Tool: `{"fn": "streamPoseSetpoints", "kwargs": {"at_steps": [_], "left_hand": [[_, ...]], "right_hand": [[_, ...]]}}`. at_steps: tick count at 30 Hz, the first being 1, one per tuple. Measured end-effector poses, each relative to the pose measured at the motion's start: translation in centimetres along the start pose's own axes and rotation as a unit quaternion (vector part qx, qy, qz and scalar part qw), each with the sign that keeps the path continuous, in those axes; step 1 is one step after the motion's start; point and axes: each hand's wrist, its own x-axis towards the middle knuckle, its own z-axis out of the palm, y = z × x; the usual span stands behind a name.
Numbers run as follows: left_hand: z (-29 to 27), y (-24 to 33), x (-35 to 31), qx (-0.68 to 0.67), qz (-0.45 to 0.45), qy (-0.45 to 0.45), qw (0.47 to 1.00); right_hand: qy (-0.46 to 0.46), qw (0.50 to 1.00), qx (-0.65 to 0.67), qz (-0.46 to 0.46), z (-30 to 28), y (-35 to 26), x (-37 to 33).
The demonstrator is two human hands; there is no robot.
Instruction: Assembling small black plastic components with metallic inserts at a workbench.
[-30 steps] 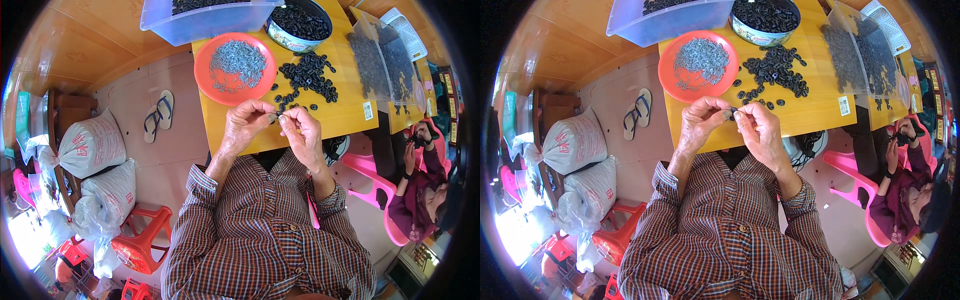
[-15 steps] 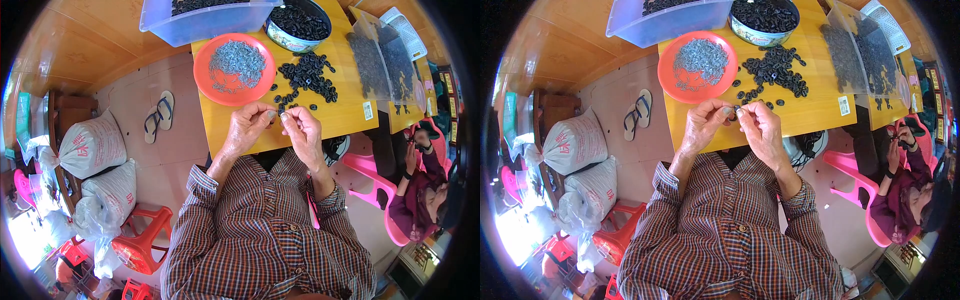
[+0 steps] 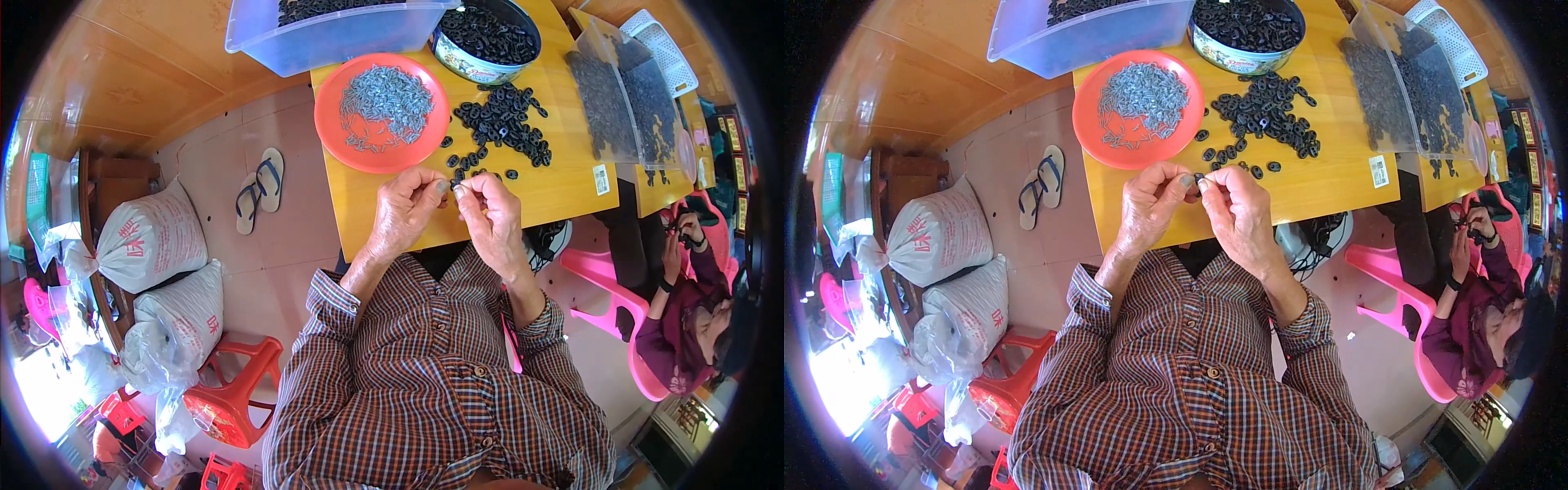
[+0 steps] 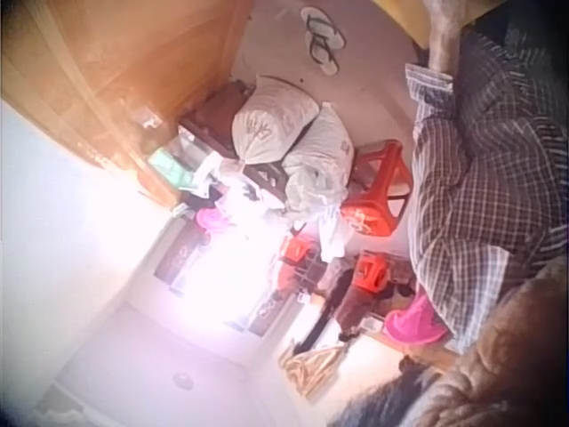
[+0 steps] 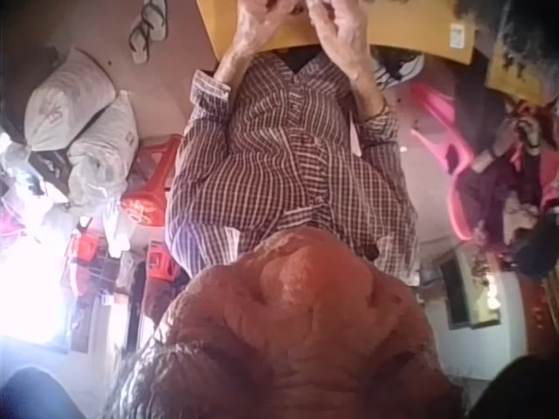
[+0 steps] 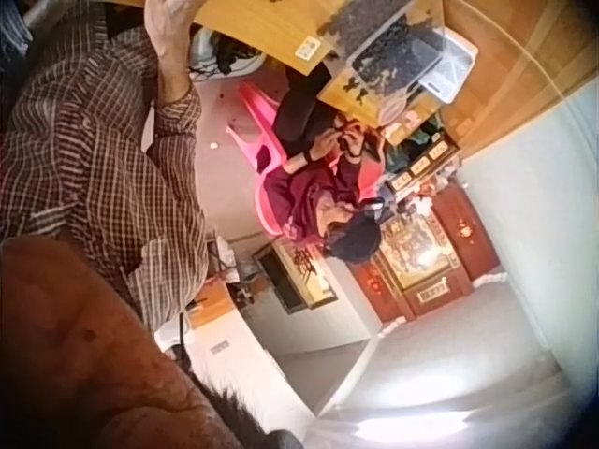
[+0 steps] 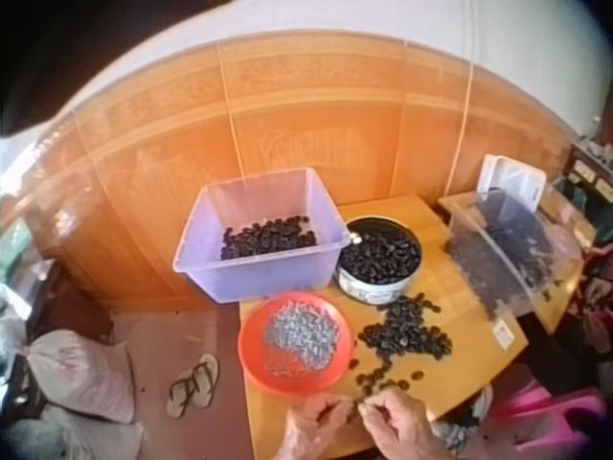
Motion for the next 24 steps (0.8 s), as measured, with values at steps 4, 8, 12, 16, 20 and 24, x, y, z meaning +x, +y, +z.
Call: {"fn": "streamPoseSetpoints", "kwargs": {"at_steps": [4,8,12,16,20,24], "left_hand": [[0.0,-0.4,-0.1,-0.018,0.007,0.003,1.000],[0.2,0.5,-0.1,-0.039,-0.029,0.009,0.999],[-0.2,0.7,0.1,-0.029,-0.023,0.042,0.998],[-0.9,0.3,0.2,0.044,-0.004,0.066,0.997],[0.0,0.6,0.4,0.189,0.069,0.026,0.979],[1.5,0.3,0.9,0.334,0.193,-0.001,0.923]], "right_hand": [[0.006,1.000,-0.007,-0.014,0.2,0.5,0.1],[0.016,0.999,0.041,0.022,-0.3,0.9,0.1],[0.050,0.993,0.092,0.062,-2.1,1.4,0.5],[0.092,0.987,0.105,0.083,-3.8,1.8,0.5],[0.100,0.986,0.095,0.093,-4.8,3.2,-0.2],[0.104,0.983,0.098,0.112,-4.9,3.6,-0.7]]}}
